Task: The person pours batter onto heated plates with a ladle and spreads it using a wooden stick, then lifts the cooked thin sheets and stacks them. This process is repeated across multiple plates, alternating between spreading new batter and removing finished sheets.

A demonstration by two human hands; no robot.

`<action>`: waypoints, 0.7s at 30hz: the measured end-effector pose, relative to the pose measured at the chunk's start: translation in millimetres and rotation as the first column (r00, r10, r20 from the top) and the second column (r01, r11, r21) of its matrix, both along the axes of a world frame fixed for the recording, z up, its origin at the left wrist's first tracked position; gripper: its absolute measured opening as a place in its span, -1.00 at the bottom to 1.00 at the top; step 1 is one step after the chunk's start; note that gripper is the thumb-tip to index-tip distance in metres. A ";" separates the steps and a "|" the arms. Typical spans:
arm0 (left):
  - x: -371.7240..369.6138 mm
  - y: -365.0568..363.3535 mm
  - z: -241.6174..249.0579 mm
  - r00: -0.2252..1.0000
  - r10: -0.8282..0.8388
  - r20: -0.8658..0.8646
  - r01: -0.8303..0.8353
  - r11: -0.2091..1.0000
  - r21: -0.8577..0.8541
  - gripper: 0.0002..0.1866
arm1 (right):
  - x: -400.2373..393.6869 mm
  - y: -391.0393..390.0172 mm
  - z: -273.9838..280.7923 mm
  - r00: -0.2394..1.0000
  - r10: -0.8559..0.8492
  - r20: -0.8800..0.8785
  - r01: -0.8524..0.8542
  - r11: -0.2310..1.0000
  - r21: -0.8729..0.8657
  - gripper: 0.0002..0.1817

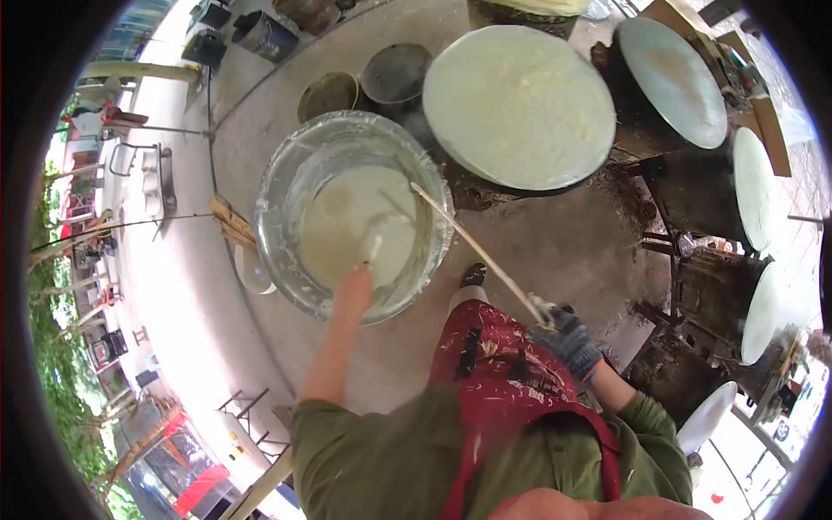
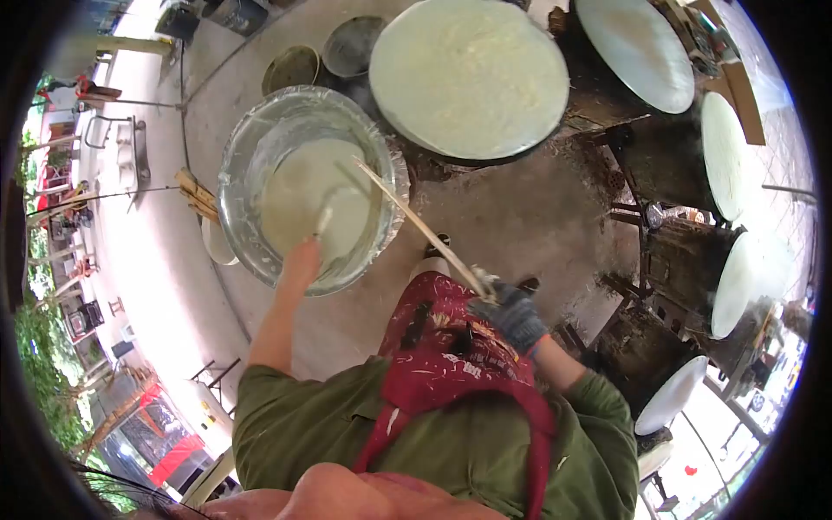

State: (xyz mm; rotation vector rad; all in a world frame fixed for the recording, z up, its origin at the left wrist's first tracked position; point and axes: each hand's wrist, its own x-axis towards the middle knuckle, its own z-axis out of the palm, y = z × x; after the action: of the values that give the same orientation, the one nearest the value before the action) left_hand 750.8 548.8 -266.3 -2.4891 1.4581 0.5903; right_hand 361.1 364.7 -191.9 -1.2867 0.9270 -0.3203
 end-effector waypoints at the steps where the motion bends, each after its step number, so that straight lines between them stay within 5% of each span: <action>1: 10.6 -6.6 0.0 0.997 0.005 -0.083 -0.001 0.999 0.047 -0.78 | 30.3 10.3 1.7 0.997 -0.071 0.037 0.052 0.932 0.360 -0.67; 4: 25.2 -34.9 -19.1 0.958 0.080 -0.276 -0.065 0.996 0.061 -0.76 | 125.2 -7.9 31.4 0.960 0.090 -0.266 0.154 0.626 0.764 -0.78; 6: 42.7 -51.6 -42.8 0.925 0.155 -0.347 -0.190 0.979 -0.069 -0.75 | 172.8 -0.8 3.8 0.953 0.086 -0.291 0.173 0.632 0.756 -0.87; 9: 54.5 -46.5 -88.8 0.941 0.114 -0.318 -0.135 0.990 -0.046 -0.75 | 213.7 24.7 -44.0 0.956 -0.033 -0.293 0.245 0.639 0.729 -0.86; 12: 45.5 -12.0 -110.4 0.863 0.141 -0.484 -0.020 0.969 0.246 -0.70 | 201.2 49.1 -37.3 0.953 0.024 -0.302 0.241 0.543 0.805 -0.82; 13: 41.6 -2.3 -104.3 0.590 0.427 -0.686 -0.244 0.903 0.353 -0.70 | 196.8 55.5 -28.9 0.945 0.039 -0.324 0.261 0.504 0.823 -0.84; 15: 18.7 28.0 -82.9 -0.249 0.651 -0.717 -0.439 0.584 0.683 -0.70 | 181.6 72.0 -7.9 0.927 0.075 -0.367 0.304 0.423 0.854 -0.89; 18: -32.6 61.4 -66.5 -0.732 0.373 -0.571 -0.368 0.488 0.791 -0.63 | 136.9 90.3 -1.5 0.955 0.180 -0.234 0.172 0.306 0.936 -0.90; 19: -56.7 67.1 -55.2 -0.772 0.266 -0.578 -0.425 0.461 0.779 -0.63 | 113.0 98.2 -4.8 0.952 0.301 -0.059 -0.169 0.675 0.718 -0.89; 20: -84.3 69.8 -41.8 -0.797 0.155 -0.584 -0.478 0.430 0.766 -0.63 | 86.6 106.4 -11.0 0.882 0.470 0.039 -0.461 0.841 0.282 -0.86; 21: -107.2 68.4 -29.1 -0.807 0.043 -0.588 -0.526 0.400 0.751 -0.62 | 70.7 104.7 -2.2 0.818 0.572 0.061 -0.573 0.820 -0.007 -0.85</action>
State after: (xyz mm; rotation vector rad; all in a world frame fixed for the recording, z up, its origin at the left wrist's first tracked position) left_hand 643.6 617.2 -295.4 0.7981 0.4672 -1.6173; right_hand 431.9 469.4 -194.2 -1.4708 0.4483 0.1234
